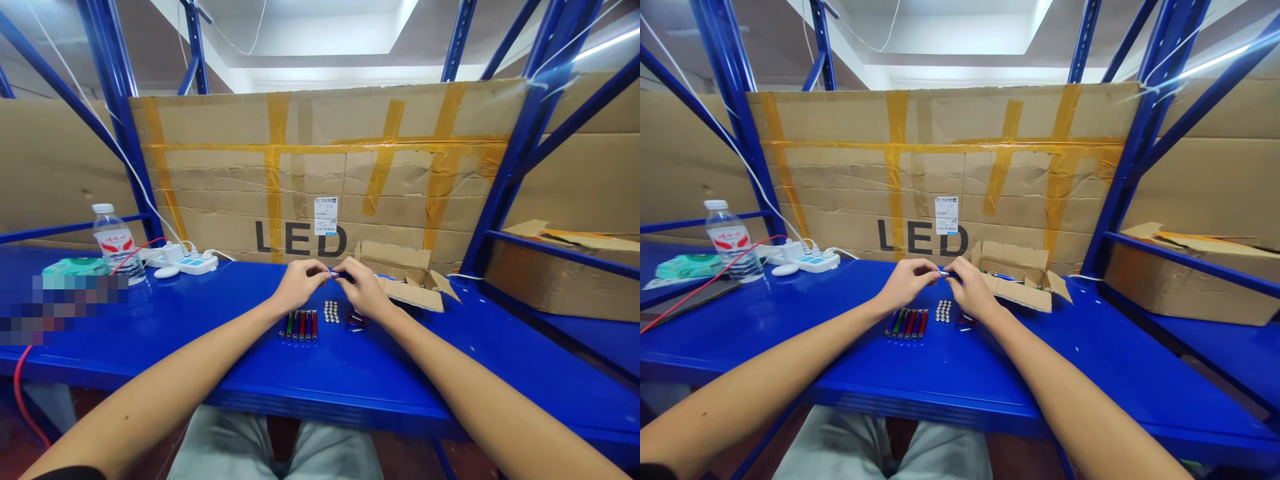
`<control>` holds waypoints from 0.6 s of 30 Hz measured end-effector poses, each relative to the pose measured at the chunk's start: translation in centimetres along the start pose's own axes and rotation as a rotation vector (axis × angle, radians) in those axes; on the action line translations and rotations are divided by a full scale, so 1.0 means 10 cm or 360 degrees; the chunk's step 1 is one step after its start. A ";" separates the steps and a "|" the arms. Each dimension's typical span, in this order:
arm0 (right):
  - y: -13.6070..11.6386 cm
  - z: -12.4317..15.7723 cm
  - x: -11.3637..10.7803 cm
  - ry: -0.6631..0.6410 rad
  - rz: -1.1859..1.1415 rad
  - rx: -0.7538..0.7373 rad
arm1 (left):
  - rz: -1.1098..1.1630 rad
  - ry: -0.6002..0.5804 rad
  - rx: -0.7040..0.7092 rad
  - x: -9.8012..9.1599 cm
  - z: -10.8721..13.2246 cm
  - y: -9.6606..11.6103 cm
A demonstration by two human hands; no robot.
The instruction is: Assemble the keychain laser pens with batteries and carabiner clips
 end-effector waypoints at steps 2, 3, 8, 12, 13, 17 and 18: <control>-0.02 0.00 0.01 -0.0034 0.0017 -0.0012 | -0.0022 0.0012 0.0036 -0.01 0.00 0.02; -0.03 0.00 0.01 -0.0056 0.0036 -0.0005 | -0.0045 0.0022 0.0061 -0.02 0.00 0.03; -0.01 0.00 0.05 -0.0192 0.0072 0.0077 | -0.0287 0.0048 0.0253 -0.03 0.01 0.12; 0.01 0.00 0.03 -0.0123 -0.0005 0.0111 | -0.0353 0.0009 0.0331 -0.02 0.02 0.20; 0.01 0.00 0.02 -0.0088 -0.0010 0.0116 | -0.0359 0.0002 0.0343 -0.01 0.02 0.22; 0.00 0.00 -0.04 0.0010 0.0014 0.0081 | -0.0405 0.0027 0.0361 -0.02 0.03 0.28; -0.01 0.00 -0.05 0.0017 0.0006 0.0079 | -0.0411 0.0034 0.0356 -0.02 0.03 0.28</control>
Point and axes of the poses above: each hand's wrist, its own z-axis away from the middle knuckle, its own x-axis out of the palm, y = z × x, the point moved 7 cm from there along -z, towards the middle knuckle, and after that the axes turned 6 degrees about -z, right-handed, at the moved point
